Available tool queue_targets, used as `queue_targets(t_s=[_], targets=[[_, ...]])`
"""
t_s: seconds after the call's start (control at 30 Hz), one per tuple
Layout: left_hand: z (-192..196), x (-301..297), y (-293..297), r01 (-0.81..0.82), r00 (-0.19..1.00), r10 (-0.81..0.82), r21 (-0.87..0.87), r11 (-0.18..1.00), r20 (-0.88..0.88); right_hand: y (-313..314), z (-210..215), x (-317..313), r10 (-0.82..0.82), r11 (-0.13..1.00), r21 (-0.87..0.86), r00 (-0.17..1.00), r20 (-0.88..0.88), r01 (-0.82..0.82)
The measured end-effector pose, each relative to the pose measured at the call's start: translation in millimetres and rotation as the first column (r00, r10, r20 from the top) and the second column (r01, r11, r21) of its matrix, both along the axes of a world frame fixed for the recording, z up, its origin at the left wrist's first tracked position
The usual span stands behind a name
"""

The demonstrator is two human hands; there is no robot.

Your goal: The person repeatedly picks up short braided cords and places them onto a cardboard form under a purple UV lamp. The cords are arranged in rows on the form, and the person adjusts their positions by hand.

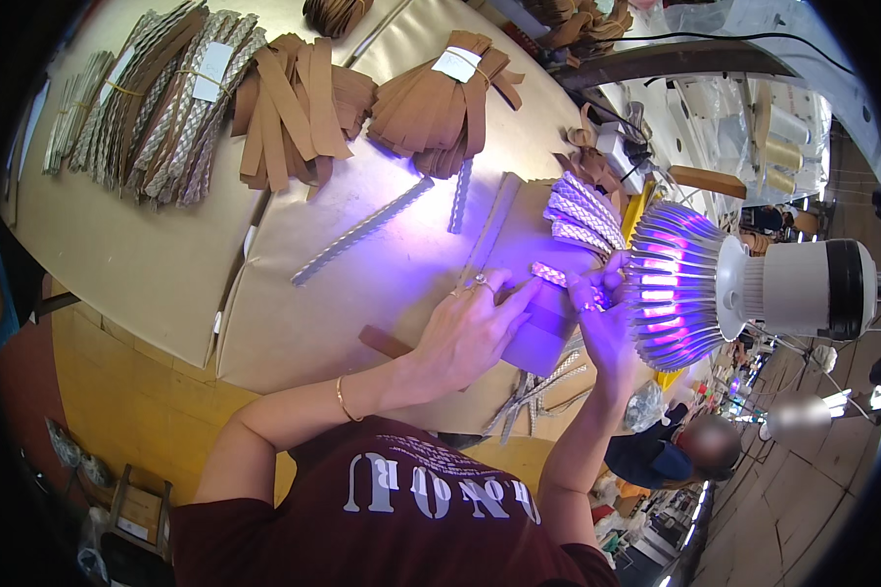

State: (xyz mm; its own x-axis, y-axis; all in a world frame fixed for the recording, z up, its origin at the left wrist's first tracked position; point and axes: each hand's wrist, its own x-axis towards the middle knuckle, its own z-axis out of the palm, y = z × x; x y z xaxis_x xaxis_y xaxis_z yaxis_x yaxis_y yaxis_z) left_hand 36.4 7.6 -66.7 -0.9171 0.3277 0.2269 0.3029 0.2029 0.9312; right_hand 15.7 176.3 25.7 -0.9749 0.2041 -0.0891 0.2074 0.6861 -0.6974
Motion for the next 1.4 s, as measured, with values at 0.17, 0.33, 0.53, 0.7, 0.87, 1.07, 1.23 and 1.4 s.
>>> queue_targets(t_s=[0.17, 0.33, 0.53, 0.7, 0.87, 1.07, 1.23, 1.4], targets=[[-0.2, 1.1, -0.1, 0.006, 1.0, -0.006, -0.002, 1.0, 0.008, -3.5, -0.3, -1.4, -0.047, 0.997, -0.056, 0.999, 0.011, 0.047], [-0.7, 0.8, 0.8, -0.006, 1.0, 0.006, 0.024, 1.0, -0.004, 2.8, -5.4, 1.8, -0.055, 0.998, 0.01, 0.998, 0.006, 0.055], [0.8, -0.6, 0.0, -0.013, 1.0, 0.013, 0.02, 1.0, -0.018, 20.6, -16.5, 1.8, 0.092, 0.974, 0.215, 0.994, -0.053, -0.079], [0.6, -0.6, 1.5, -0.016, 1.0, 0.016, 0.003, 1.0, -0.014, 29.2, -17.9, 16.4, -0.076, 0.975, 0.209, 0.997, 0.026, 0.069], [6.9, -3.1, -0.7, -0.013, 1.0, 0.011, -0.105, 0.994, -0.029, 27.0, -17.8, 29.6, 0.005, 0.995, 0.104, 1.0, -0.007, -0.004], [25.7, -4.1, -0.9, -0.025, 0.998, 0.019, -0.104, 0.994, -0.062, 12.6, -13.4, 4.0, 0.156, 0.969, 0.208, 0.985, -0.079, -0.137], [27.0, -5.3, -3.6, 0.053, 0.999, -0.053, -0.127, 0.99, 0.008, -6.3, 4.8, -4.0, 0.119, 0.968, 0.239, 0.979, -0.164, -0.078], [12.6, -8.6, -1.6, 0.073, 0.995, -0.086, -0.222, 0.972, -0.05, 10.9, 23.3, 17.5, 0.038, 0.864, 0.503, 0.998, -0.044, -0.01]])
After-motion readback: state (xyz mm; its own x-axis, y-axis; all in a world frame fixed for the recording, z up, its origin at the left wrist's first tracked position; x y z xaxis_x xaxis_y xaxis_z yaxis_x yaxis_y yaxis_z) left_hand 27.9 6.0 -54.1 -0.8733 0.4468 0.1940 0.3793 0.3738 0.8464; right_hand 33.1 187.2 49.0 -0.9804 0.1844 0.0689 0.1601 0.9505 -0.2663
